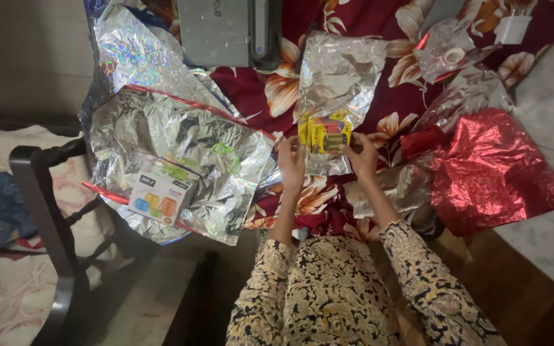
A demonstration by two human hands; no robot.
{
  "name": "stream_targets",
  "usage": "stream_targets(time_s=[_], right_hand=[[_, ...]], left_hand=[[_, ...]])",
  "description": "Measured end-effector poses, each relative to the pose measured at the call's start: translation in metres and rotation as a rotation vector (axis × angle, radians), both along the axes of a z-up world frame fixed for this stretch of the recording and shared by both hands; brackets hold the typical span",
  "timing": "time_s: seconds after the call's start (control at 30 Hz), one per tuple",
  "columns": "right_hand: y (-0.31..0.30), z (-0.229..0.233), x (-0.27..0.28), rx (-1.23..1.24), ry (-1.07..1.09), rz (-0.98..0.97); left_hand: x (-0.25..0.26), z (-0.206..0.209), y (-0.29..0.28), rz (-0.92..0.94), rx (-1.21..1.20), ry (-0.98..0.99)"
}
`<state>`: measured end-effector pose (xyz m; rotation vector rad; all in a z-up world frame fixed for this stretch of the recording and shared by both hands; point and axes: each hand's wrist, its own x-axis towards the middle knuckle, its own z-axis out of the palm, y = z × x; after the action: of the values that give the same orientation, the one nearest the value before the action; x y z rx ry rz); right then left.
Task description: The person wraps two small items in red wrapping paper on a floral tablecloth. They fold the paper around each item, smooth the edges, and secure the folds with clear tape. The wrapped items are placed on the table after each is completed.
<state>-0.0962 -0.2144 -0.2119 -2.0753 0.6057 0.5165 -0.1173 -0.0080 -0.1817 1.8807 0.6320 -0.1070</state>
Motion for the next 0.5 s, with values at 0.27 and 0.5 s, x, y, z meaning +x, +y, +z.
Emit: stream_targets(time_s=[0.27,0.5], right_hand=[[0.008,0.04,-0.021,-0.06,-0.309,-0.075],[0.012,0.056,-0.055,-0.154,-0.374,0.069]], left_hand=[[0.021,0.065,-0.016,-0.516,0.419,-0.192],[0.058,0.039,-0.034,-0.962,0.857,-0.2]])
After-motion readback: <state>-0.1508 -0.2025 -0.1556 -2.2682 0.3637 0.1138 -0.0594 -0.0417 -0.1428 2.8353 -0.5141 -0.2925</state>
